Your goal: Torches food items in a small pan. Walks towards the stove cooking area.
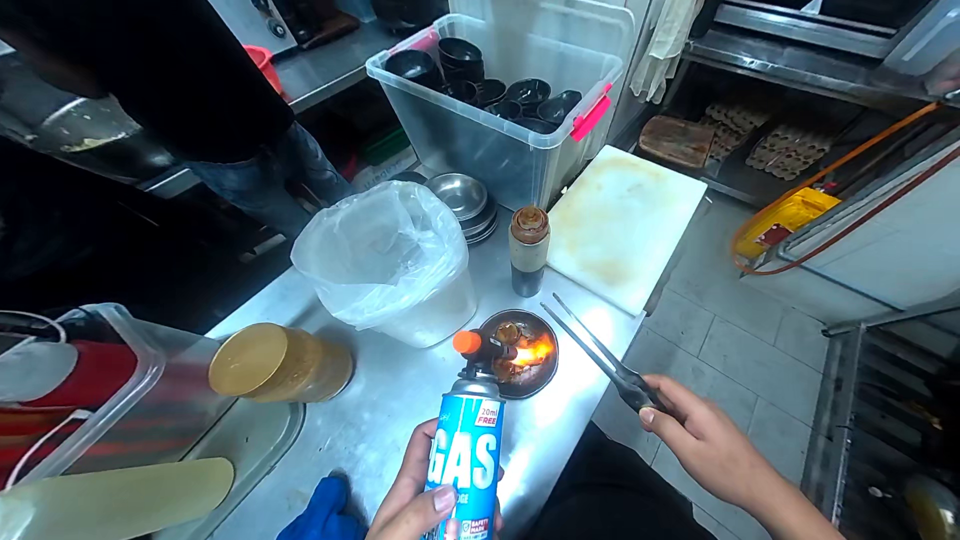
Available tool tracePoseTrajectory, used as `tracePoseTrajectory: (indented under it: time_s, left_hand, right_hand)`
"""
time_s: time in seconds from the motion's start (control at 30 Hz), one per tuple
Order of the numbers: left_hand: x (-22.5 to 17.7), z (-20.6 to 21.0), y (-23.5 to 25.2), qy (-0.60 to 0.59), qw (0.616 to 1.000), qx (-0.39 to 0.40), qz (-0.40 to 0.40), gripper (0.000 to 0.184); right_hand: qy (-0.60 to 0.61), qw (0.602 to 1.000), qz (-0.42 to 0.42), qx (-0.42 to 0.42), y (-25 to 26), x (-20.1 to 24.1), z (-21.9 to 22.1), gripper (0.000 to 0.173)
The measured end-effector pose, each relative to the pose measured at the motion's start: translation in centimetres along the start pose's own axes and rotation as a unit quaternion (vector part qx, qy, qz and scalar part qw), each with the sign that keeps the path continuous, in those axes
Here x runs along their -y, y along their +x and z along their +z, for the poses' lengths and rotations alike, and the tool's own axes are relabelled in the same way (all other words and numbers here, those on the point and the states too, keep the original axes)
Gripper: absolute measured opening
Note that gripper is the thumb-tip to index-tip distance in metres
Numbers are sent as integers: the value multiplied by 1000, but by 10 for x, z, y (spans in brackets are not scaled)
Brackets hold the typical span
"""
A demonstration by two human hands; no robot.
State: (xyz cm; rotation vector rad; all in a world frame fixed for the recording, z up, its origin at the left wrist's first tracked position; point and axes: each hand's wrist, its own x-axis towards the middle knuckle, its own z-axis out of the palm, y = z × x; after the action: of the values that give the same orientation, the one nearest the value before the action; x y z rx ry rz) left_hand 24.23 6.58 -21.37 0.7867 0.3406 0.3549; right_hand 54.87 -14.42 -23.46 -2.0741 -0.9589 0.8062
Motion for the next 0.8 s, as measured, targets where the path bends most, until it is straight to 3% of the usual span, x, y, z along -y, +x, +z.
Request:
tracePoseTrajectory:
  time_s: [0.43,0.8]
  left_hand:
    - [-11,-5,26,38,994,-97,17,74]
    - [-7,-4,32,35,994,-99,12,73]
  right_hand:
    - [-18,1000,-8,-2,0,-2,2,41]
    - [-19,1000,-6,-8,-1,-3,2,42]
